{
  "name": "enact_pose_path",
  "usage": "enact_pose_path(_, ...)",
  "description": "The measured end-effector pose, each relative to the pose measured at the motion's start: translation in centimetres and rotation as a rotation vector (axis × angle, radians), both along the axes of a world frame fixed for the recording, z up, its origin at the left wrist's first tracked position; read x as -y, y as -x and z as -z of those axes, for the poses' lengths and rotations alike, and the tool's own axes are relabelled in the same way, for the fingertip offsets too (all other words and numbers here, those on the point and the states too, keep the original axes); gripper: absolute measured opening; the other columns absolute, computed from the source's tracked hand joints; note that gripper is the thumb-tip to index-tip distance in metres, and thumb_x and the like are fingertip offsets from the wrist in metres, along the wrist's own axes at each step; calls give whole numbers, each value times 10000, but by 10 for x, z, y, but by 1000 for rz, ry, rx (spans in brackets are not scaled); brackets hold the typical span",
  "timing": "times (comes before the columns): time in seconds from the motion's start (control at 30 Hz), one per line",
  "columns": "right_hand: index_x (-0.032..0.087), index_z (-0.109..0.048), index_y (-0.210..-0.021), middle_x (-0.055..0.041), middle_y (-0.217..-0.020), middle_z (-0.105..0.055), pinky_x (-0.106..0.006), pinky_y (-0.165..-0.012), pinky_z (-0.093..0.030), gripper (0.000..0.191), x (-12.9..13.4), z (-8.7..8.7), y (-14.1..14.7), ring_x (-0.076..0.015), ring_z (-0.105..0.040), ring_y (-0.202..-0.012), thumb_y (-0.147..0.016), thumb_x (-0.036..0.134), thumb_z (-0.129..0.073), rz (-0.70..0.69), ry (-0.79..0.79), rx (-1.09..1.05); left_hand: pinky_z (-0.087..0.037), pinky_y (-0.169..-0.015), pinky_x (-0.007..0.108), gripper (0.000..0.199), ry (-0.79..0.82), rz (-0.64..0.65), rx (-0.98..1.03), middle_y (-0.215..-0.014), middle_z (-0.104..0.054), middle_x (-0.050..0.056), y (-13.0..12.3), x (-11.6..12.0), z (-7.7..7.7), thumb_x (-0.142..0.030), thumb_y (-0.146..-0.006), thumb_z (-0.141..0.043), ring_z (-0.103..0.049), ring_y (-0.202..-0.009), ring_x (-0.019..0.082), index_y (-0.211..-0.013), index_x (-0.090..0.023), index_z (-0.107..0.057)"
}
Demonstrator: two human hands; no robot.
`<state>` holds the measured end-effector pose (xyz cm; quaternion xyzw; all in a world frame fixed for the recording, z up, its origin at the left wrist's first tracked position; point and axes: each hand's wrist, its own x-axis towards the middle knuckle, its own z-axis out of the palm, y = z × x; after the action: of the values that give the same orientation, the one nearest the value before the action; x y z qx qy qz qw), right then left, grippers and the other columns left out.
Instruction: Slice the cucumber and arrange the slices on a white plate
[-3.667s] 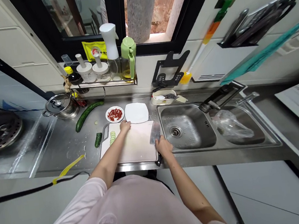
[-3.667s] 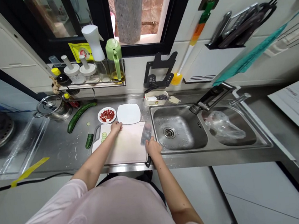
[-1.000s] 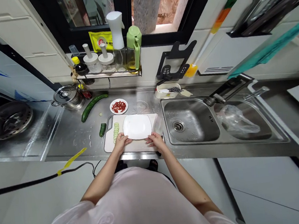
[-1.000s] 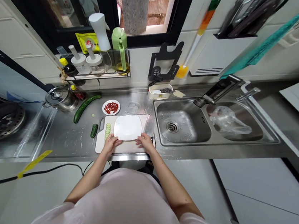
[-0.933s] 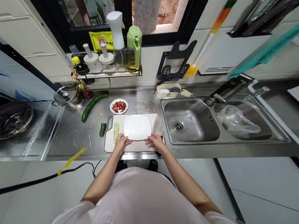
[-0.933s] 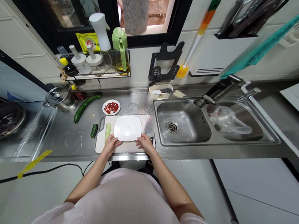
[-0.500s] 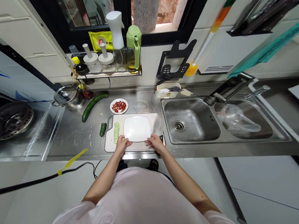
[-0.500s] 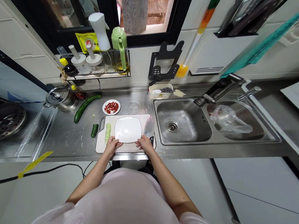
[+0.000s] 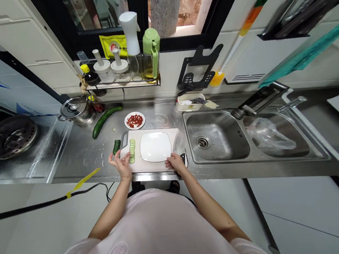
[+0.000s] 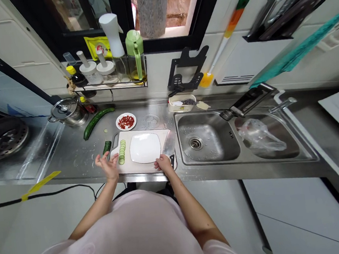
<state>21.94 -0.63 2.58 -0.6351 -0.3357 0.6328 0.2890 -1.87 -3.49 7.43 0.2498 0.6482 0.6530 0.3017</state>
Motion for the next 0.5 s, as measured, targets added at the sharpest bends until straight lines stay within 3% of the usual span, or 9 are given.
enact_pose_path(0.1, 188, -432, -805, 49, -523, -594, -119, -321, -344, 113, 0, 3, 1, -78, -549, -393, -758, 118, -507, 1, -6, 23, -493, -776, 254, 436, 132, -72, -198, -1259, -455, 103, 14, -3, 3, -430, -888, -375, -608, -892, 119, -1273, -273, -244)
enact_pose_path(0.2, 192, -420, -837, 64, -504, -576, -130, -314, -350, 138, 0, 6, 3, -86, -543, -384, -758, 105, -494, 13, -16, 38, -438, -869, 315, 396, 402, 62, -461, -1094, -551, 77, 23, 0, 14, -402, -813, -524, -560, -936, 168, -1158, -227, -437)
enact_pose_path(0.3, 196, -410, -867, 72, -500, -571, -138, -309, -353, 166, 0, 8, 3, -92, -540, -381, -758, 96, -486, 25, -25, 42, -362, -928, 428, 331, 621, 176, -707, -1015, -586, 70, 24, 6, 23, -434, -780, -554, -514, -997, 245, -1037, -225, -542)
enact_pose_path(0.5, 195, -406, -906, 76, -502, -572, -138, -317, -361, 207, 2, 8, 3, -95, -545, -383, -747, 85, -479, 48, -15, 37, -306, -895, 477, 358, 795, 285, -946, -1056, -572, 104, 19, 12, 29, -514, -751, -555, -464, -1044, 322, -965, -231, -595)
